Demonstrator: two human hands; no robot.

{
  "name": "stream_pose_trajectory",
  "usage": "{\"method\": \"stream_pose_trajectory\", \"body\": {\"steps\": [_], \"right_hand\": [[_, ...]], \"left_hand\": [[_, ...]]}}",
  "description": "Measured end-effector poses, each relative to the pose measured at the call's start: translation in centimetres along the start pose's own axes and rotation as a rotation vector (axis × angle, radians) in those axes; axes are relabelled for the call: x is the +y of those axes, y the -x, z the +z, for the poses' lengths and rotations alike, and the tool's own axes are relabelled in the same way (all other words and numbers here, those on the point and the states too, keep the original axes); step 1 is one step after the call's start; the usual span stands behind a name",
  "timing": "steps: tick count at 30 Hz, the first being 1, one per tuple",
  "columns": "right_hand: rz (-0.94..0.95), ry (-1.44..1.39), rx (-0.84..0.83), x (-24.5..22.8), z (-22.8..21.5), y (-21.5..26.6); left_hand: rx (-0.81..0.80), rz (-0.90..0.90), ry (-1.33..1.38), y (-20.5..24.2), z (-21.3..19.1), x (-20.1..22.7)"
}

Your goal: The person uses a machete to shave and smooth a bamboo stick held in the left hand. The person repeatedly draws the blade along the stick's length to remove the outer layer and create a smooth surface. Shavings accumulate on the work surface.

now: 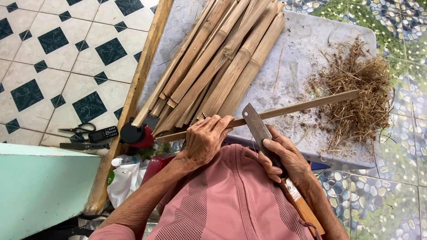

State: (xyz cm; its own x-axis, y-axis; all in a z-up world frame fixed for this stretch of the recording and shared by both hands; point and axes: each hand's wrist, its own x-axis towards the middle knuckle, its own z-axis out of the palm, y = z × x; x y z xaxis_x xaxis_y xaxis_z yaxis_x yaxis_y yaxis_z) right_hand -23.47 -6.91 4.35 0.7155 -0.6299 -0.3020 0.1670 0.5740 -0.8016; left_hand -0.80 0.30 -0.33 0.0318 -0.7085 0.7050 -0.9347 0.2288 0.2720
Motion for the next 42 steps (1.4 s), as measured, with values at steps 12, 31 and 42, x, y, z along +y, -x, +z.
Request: {"method": "stream_pose_trajectory", "body": {"steps": [12,31,42], "right_hand": [[-0.188,-0.033,0.024,-2.1,-5.1,0.4],[-0.279,-0.152,0.208,-5.2,-14.2,1.2],[-0.332,-0.203,0.186,2.0,-14.9,-3.4]], "left_hand": [[-0.01,0.041,-0.031,0.7,0.5,-0.5],[0.034,0.051,-0.031,0.1,0.1,-0.4],[0.069,-0.01,-0.087,0.8,0.6,-1.6]]}}
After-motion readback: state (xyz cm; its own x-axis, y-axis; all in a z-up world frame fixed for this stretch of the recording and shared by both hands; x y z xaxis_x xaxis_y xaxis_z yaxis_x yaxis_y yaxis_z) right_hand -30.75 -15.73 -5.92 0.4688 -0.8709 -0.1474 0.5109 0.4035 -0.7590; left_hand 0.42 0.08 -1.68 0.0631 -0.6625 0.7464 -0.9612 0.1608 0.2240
